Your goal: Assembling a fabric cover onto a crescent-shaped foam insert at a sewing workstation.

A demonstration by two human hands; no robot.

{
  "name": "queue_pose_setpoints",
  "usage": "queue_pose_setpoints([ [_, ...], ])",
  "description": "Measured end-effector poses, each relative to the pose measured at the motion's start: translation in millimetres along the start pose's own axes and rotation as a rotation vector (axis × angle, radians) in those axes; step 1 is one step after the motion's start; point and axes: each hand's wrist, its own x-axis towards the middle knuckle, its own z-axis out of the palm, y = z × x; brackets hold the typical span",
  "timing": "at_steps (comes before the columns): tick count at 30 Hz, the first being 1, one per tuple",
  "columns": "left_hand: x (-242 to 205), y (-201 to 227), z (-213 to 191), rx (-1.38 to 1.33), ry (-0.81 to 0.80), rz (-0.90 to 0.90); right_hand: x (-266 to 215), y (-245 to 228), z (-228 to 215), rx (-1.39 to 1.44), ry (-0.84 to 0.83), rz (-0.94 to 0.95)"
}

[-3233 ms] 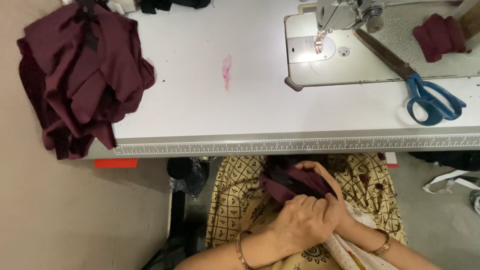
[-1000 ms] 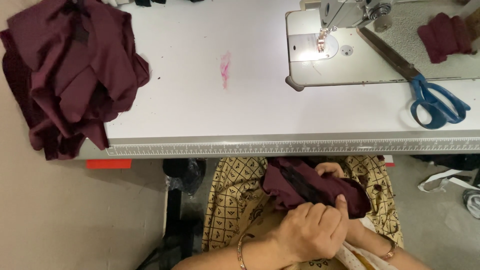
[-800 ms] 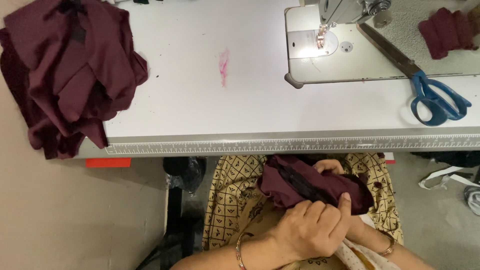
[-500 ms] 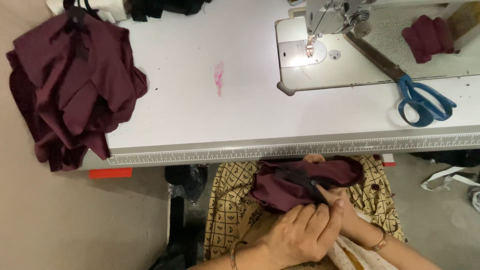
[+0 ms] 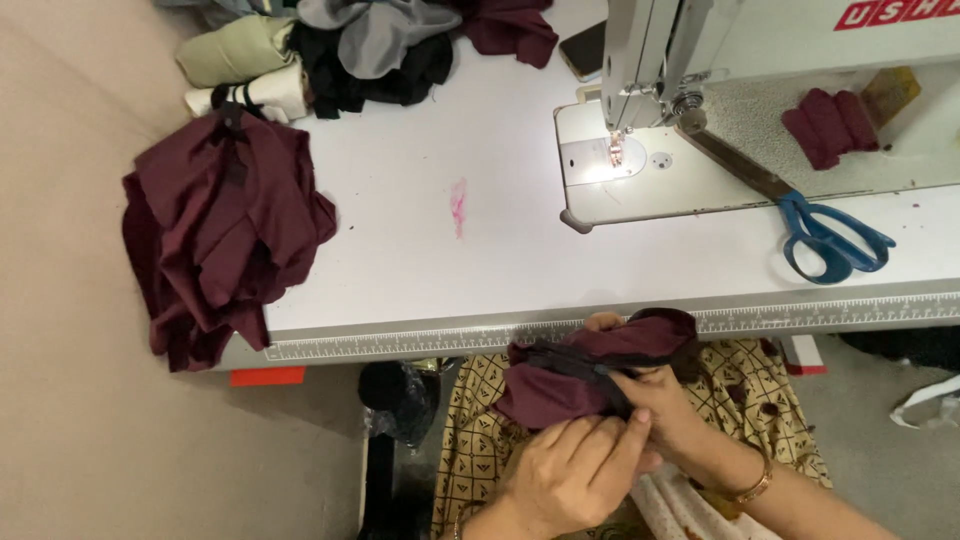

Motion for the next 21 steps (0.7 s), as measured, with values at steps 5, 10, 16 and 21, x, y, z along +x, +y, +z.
queue_pose_setpoints([
  [5, -10.1, -5.0, -10.8, 0.111, 0.022, -0.012, 5.5, -21.9, 41.8, 0.072, -0.08, 0.043],
  [10, -9.0, -1.7, -13.3, 0.206, -0.003, -0.012, 19.0, 0.7, 27.0, 0.044, -0.141, 0.042],
  [16, -8.7, -0.8, -6.1, 0.146, 0.094, -0.191, 27.9, 23.2, 0.8, -0.222, -0.195, -0.2],
  [21, -26.5, -11.6, 8.4, 0.059, 0.094, -0.355, 17.5, -10.4, 40.0, -0.026, -0.114, -0.179],
])
